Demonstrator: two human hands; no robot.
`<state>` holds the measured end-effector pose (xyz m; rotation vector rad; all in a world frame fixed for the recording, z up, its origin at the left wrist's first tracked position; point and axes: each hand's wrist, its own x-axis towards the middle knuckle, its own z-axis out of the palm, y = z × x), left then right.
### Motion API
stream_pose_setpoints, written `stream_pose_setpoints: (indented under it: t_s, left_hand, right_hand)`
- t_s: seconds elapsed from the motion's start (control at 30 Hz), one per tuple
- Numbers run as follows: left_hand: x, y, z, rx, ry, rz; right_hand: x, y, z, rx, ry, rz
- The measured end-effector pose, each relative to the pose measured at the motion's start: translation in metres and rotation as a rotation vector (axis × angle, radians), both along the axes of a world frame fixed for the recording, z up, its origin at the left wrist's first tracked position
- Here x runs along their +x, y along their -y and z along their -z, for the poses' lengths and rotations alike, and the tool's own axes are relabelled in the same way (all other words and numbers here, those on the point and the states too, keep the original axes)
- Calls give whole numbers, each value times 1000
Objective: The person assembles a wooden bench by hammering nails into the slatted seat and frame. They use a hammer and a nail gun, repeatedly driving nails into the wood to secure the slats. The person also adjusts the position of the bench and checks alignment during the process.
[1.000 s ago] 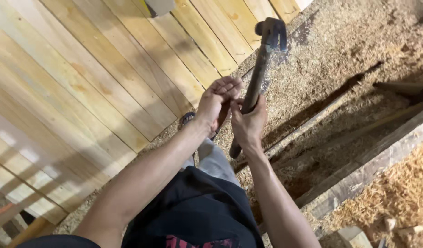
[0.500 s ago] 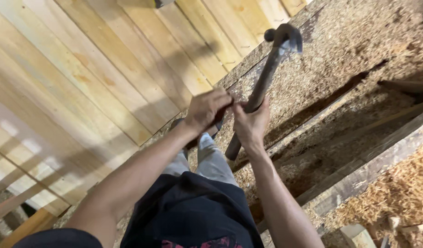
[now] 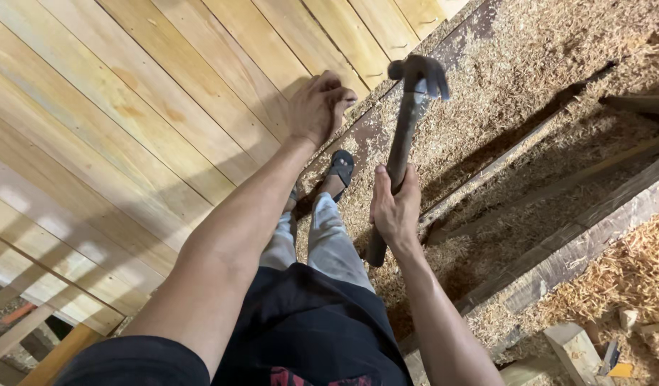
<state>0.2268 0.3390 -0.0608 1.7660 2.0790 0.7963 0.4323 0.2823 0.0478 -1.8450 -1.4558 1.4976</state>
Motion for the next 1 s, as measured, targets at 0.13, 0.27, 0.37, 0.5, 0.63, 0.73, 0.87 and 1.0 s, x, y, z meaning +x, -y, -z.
stream_pose_setpoints:
  t_s: [0.13, 0.27, 0.37, 0.5, 0.63, 0.73, 0.87, 1.0]
  left_hand:
    - [0, 0, -3, 12, 59, -18]
    - [1, -2, 0, -6, 90, -22]
    - [1, -6, 4, -113, 90, -13]
    - [0, -8, 7, -144, 141, 3]
    - [-3, -6, 5, -78, 147, -19]
    - [-2, -6, -5, -95, 206, -116]
    - [8, 7, -29, 32, 742, -359]
    - [19, 28, -55, -166, 1663, -625]
  right_hand:
    - [8, 14, 5, 208, 96, -193]
    - [5, 27, -2, 149, 17, -183]
    - [-3, 27, -6, -41, 171, -171]
    - [-9, 28, -12, -72, 202, -136]
    - [-13, 29, -12, -72, 137, -122]
    - [-18, 27, -8, -53, 236, -195]
    - [-22, 25, -9, -25, 72, -77]
    - [-36, 13, -15, 178, 56, -109]
